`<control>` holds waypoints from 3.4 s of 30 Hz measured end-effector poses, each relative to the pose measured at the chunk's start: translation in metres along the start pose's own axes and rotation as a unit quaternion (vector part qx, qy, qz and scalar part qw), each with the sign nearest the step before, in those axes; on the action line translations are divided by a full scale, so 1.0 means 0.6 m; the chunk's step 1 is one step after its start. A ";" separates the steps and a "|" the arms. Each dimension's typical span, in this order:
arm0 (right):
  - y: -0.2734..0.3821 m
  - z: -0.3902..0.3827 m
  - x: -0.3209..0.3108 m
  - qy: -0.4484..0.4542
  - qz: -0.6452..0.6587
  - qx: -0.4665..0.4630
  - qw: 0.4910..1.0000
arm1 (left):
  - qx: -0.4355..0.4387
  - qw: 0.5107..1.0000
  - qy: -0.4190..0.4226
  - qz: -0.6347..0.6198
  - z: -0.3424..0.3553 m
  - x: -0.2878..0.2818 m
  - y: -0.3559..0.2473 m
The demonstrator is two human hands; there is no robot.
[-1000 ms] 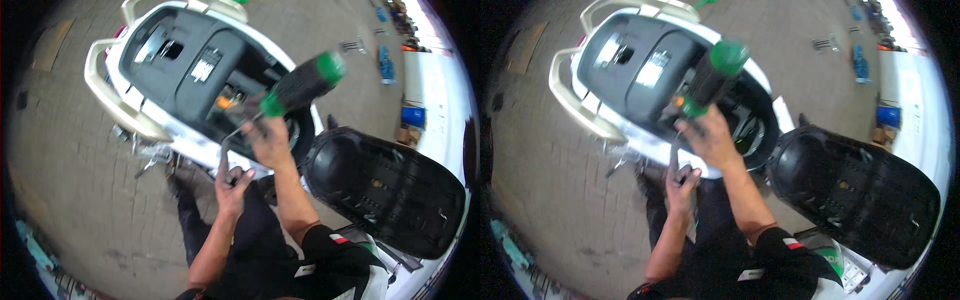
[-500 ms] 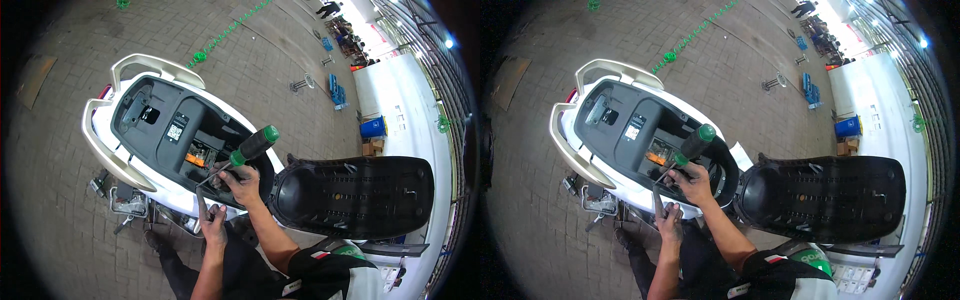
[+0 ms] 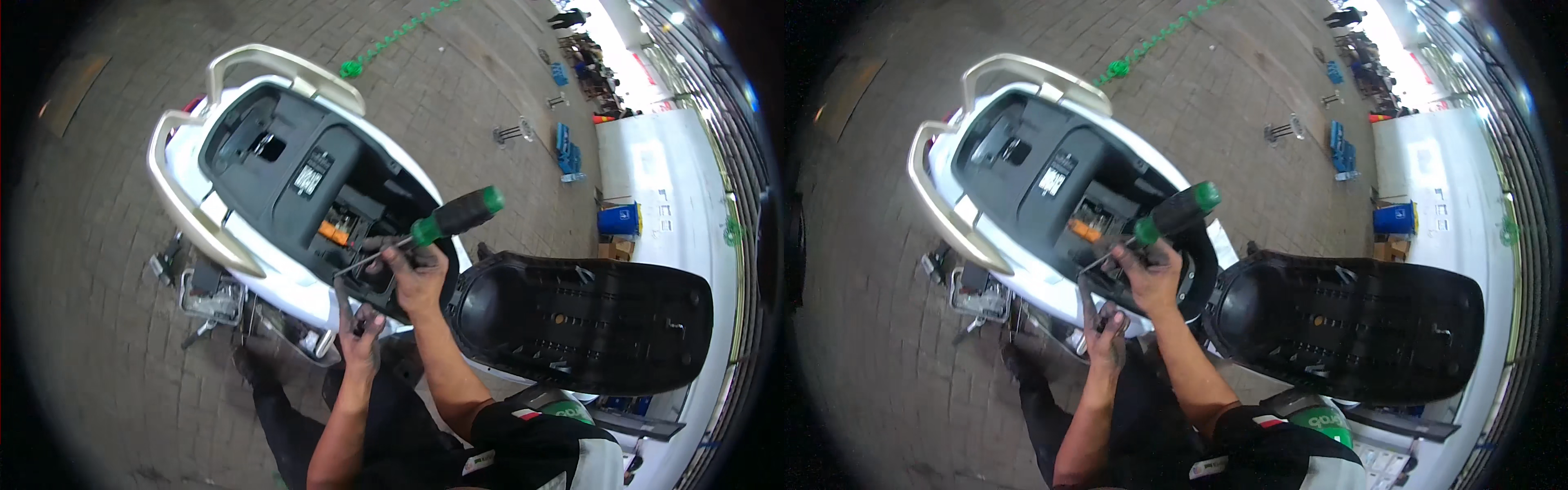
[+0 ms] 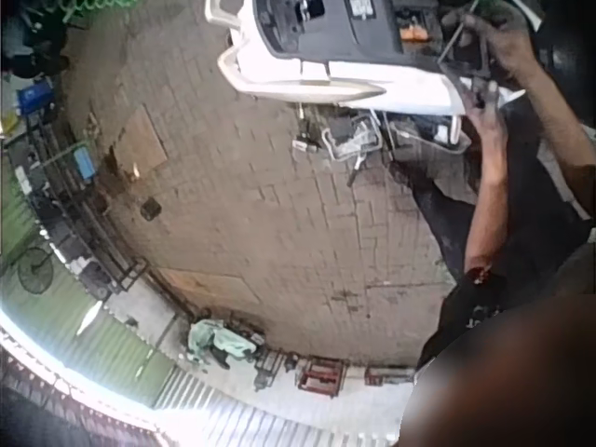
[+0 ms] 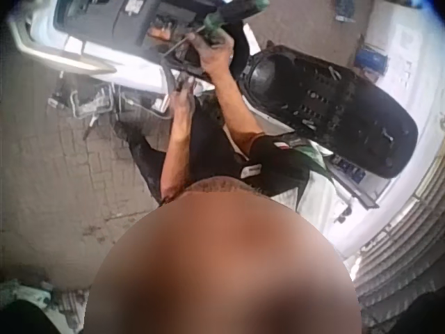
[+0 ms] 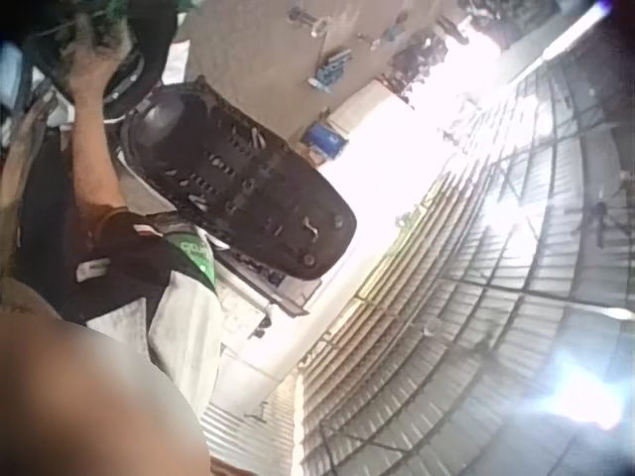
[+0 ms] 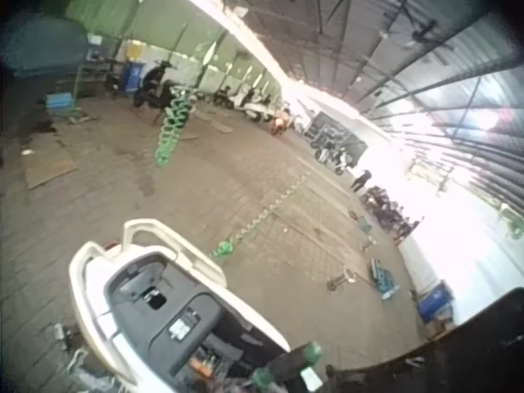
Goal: The person lifts a brown seat off a white scooter, sets it aside, and uses a screwdriver to work on a component inside the scooter's internal compartment.
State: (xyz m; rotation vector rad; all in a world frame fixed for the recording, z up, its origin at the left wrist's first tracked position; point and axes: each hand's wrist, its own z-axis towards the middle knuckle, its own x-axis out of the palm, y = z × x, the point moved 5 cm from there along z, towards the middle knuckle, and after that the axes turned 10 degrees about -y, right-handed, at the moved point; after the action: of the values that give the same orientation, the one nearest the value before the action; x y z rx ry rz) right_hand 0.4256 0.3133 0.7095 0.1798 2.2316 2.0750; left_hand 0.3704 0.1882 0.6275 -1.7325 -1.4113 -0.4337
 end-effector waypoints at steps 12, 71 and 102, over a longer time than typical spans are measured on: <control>-0.010 -0.003 0.000 0.004 0.008 -0.064 0.998 | -0.008 0.999 0.035 0.024 0.006 -0.016 0.001; -0.048 -0.041 -0.053 0.007 0.157 -0.118 0.980 | 0.006 0.992 0.004 0.124 0.008 -0.034 -0.027; -0.036 -0.015 -0.005 0.032 0.032 -0.134 0.990 | 0.008 0.964 0.022 0.266 0.006 -0.046 -0.041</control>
State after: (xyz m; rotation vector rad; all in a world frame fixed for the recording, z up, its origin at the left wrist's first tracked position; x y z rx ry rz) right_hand 0.4269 0.3024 0.6883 0.1678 1.9746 2.4204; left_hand 0.3382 0.1741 0.6152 -1.9824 -0.8598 -0.1616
